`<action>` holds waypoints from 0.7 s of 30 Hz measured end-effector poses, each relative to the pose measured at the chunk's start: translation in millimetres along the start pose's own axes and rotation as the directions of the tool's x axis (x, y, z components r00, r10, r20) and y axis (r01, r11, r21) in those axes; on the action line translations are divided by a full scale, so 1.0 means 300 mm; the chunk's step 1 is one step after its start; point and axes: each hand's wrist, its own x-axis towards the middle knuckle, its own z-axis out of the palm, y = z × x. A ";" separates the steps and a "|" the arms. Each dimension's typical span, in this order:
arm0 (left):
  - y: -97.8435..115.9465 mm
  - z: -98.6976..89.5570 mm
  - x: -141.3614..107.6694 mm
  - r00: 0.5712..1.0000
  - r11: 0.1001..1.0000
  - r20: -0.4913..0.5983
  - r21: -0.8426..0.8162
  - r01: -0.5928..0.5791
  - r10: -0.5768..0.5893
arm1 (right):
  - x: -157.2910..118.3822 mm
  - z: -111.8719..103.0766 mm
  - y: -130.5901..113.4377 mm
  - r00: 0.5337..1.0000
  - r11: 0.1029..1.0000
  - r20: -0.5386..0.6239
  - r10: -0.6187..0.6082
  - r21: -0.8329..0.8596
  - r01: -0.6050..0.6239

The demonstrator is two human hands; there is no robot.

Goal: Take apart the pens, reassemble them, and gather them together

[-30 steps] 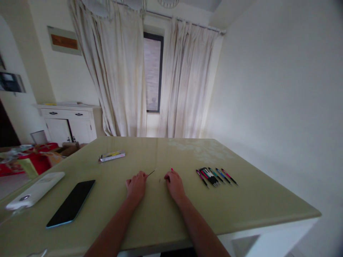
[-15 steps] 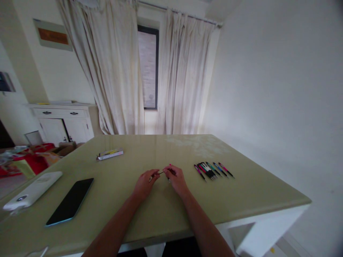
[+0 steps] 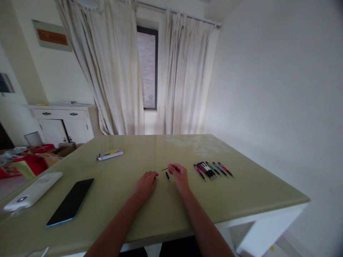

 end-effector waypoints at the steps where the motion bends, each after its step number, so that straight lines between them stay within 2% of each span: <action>1: -0.007 0.006 0.001 1.000 1.000 -0.020 -0.022 0.002 -0.002 | -0.001 0.001 -0.002 1.000 1.000 0.000 0.006 0.004 -0.006; 6: -0.027 0.012 0.011 0.994 0.976 -0.104 -0.217 0.004 -0.027 | -0.001 0.005 -0.001 0.999 0.999 0.020 0.029 0.026 -0.029; 11: -0.033 -0.008 0.017 0.991 0.914 -0.114 -0.405 0.023 -0.075 | 0.003 0.009 0.011 0.999 0.998 0.029 0.037 0.046 -0.039; 15: -0.032 -0.016 0.017 0.994 0.888 -0.055 -0.455 0.056 -0.091 | 0.004 0.009 0.012 0.998 0.996 0.046 0.041 0.073 -0.044; 21: -0.013 -0.024 0.014 0.995 0.877 -0.064 -0.480 0.040 -0.080 | -0.001 0.008 0.001 0.998 0.994 0.041 0.053 0.093 -0.057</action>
